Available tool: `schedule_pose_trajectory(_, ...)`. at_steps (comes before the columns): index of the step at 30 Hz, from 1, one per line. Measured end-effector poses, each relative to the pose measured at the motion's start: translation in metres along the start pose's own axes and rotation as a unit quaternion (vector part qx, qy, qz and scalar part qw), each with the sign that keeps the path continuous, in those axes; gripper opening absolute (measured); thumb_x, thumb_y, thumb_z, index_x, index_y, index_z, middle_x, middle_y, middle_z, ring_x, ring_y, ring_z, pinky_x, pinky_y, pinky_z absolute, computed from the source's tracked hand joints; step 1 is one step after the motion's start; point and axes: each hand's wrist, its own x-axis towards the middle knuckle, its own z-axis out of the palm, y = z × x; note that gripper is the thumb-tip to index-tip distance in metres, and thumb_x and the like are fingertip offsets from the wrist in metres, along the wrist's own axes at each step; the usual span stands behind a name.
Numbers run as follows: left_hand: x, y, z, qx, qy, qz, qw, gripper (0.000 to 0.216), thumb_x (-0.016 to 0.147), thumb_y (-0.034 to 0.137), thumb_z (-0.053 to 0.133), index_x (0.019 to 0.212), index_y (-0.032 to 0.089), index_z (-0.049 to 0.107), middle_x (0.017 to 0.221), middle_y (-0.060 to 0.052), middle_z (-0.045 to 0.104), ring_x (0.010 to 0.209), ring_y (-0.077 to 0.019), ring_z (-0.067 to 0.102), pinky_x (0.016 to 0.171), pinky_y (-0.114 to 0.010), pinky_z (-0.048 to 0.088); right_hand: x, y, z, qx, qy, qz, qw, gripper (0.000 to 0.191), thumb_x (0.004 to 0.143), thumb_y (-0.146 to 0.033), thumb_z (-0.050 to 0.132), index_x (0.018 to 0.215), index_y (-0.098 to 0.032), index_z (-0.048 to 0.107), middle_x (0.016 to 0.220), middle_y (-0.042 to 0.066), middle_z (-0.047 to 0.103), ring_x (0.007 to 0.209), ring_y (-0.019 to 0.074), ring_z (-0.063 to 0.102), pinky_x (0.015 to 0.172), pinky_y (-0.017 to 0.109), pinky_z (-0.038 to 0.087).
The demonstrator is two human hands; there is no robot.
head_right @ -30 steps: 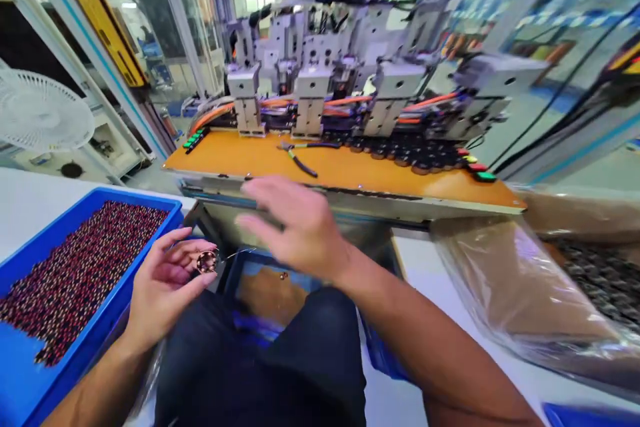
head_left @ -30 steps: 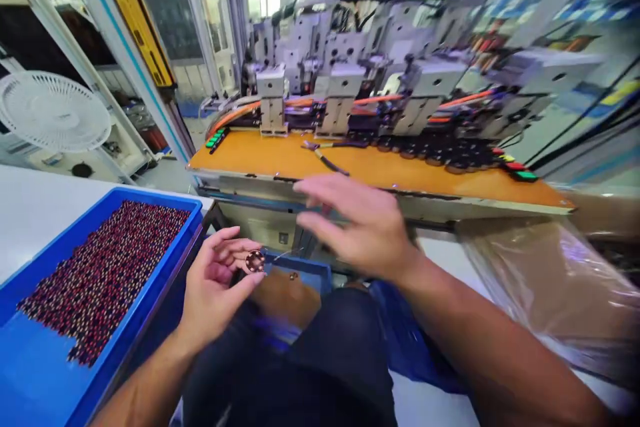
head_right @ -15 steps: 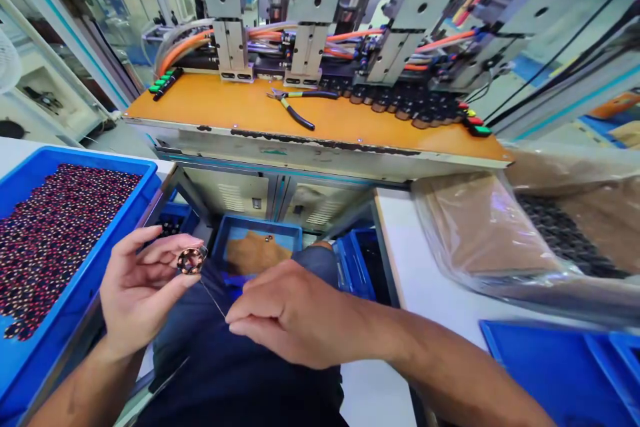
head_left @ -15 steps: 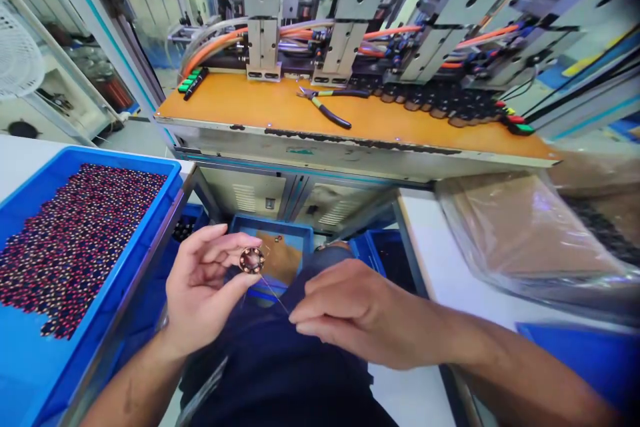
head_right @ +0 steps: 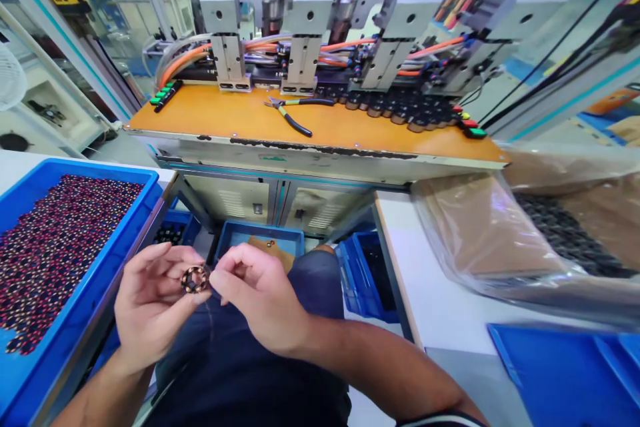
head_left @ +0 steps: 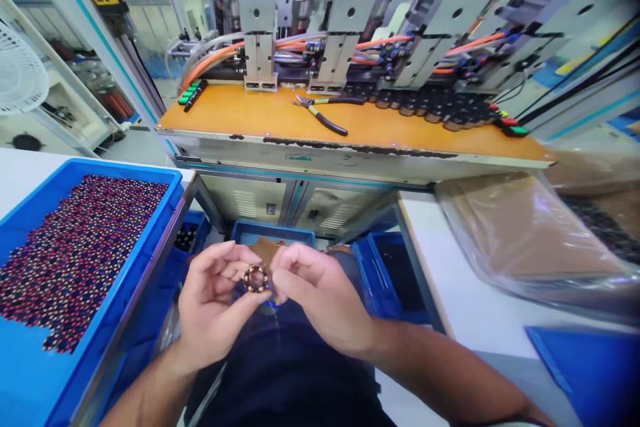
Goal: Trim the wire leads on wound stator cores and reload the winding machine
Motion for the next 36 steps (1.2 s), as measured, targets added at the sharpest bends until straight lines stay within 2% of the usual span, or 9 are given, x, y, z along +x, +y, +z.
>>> schedule_pose_trajectory(4, 0.001, -0.002, -0.005, -0.006, -0.013, -0.028, 0.999, 0.071, 0.075, -0.008, 0.069, 0.132, 0.03, 0.051, 0.111, -0.002, 0.072, 0.085, -0.0106, 0.074, 0.078, -0.02, 0.061, -0.006, 0.003, -0.007, -0.01, 0.019, 0.03, 0.999, 0.029, 0.084, -0.04, 0.07, 0.075, -0.017, 0.055, 0.069, -0.002, 0.055, 0.061, 0.0091, 0.05, 0.062, 0.024, 0.04)
schedule_pose_trajectory(8, -0.003, -0.003, -0.007, 0.022, -0.06, -0.009, 0.998, 0.077, 0.075, -0.012, 0.066, 0.137, 0.03, 0.048, 0.118, -0.003, 0.072, 0.098, -0.0127, 0.072, 0.088, -0.022, 0.059, 0.0, -0.014, -0.009, -0.044, -0.011, 0.043, 0.998, 0.031, 0.076, -0.037, 0.079, 0.081, -0.017, 0.056, 0.077, -0.002, 0.054, 0.069, 0.0093, 0.049, 0.067, 0.024, 0.041)
schedule_pose_trajectory(10, -0.004, -0.004, -0.005, 0.01, -0.071, -0.009, 0.997, 0.077, 0.076, -0.013, 0.064, 0.138, 0.03, 0.048, 0.12, -0.004, 0.072, 0.104, -0.0142, 0.071, 0.091, -0.023, 0.059, 0.001, -0.015, -0.008, -0.033, -0.02, 0.039, 0.998, 0.031, 0.078, -0.039, 0.076, 0.077, -0.017, 0.054, 0.077, -0.002, 0.053, 0.07, 0.0095, 0.048, 0.066, 0.023, 0.039)
schedule_pose_trajectory(15, -0.003, -0.002, -0.005, -0.106, -0.075, -0.098, 0.987, 0.056, 0.081, -0.008, 0.063, 0.124, 0.029, 0.061, 0.117, -0.002, 0.073, 0.099, -0.0143, 0.073, 0.089, -0.024, 0.06, -0.007, -0.005, -0.011, 0.005, 0.003, 0.044, 0.999, 0.031, 0.087, -0.042, 0.067, 0.076, -0.017, 0.053, 0.076, -0.001, 0.053, 0.07, 0.0099, 0.047, 0.065, 0.024, 0.038)
schedule_pose_trajectory(18, 0.001, 0.0, -0.009, -0.129, -0.098, -0.142, 0.977, 0.041, 0.083, -0.003, 0.064, 0.111, 0.026, 0.069, 0.119, -0.003, 0.072, 0.096, -0.0147, 0.073, 0.089, -0.025, 0.059, -0.007, -0.017, -0.016, -0.048, -0.031, 0.031, 0.998, 0.028, 0.087, -0.041, 0.068, 0.08, -0.016, 0.056, 0.078, -0.001, 0.053, 0.07, 0.0098, 0.048, 0.065, 0.024, 0.04)
schedule_pose_trajectory(23, 0.006, 0.002, -0.01, -0.117, -0.131, -0.161, 0.971, 0.035, 0.081, 0.007, 0.071, 0.112, 0.023, 0.072, 0.123, -0.008, 0.064, 0.106, -0.0157, 0.067, 0.087, -0.02, 0.055, 0.0, -0.041, -0.011, -0.154, -0.043, 0.026, 0.987, 0.022, 0.082, -0.03, 0.068, 0.074, -0.015, 0.056, 0.07, -0.002, 0.054, 0.063, 0.0084, 0.047, 0.06, 0.022, 0.04)
schedule_pose_trajectory(28, 0.004, -0.004, -0.008, -0.091, -0.111, -0.197, 0.97, 0.033, 0.073, 0.01, 0.08, 0.103, 0.024, 0.075, 0.11, -0.004, 0.06, 0.079, -0.0075, 0.062, 0.073, -0.018, 0.054, 0.0, -0.039, -0.015, -0.196, -0.054, 0.013, 0.979, 0.019, 0.087, -0.028, 0.059, 0.073, -0.015, 0.057, 0.07, -0.001, 0.054, 0.064, 0.0083, 0.047, 0.059, 0.022, 0.039)
schedule_pose_trajectory(32, 0.003, -0.004, -0.01, -0.112, -0.097, -0.218, 0.965, 0.032, 0.076, 0.011, 0.076, 0.104, 0.025, 0.074, 0.108, -0.005, 0.062, 0.08, -0.0106, 0.066, 0.074, -0.022, 0.056, -0.001, -0.043, -0.028, -0.181, -0.067, 0.07, 0.979, 0.023, 0.083, -0.032, 0.065, 0.069, -0.015, 0.057, 0.068, -0.001, 0.054, 0.062, 0.0084, 0.046, 0.056, 0.022, 0.037)
schedule_pose_trajectory(36, 0.008, 0.002, -0.006, -0.124, -0.107, -0.236, 0.958, 0.033, 0.073, 0.004, 0.077, 0.101, 0.021, 0.075, 0.102, -0.006, 0.067, 0.078, -0.0113, 0.068, 0.071, -0.019, 0.056, 0.001, -0.052, -0.026, -0.139, -0.072, 0.128, 0.979, 0.026, 0.074, -0.034, 0.077, 0.075, -0.014, 0.06, 0.068, -0.002, 0.057, 0.061, 0.0076, 0.048, 0.056, 0.02, 0.039)
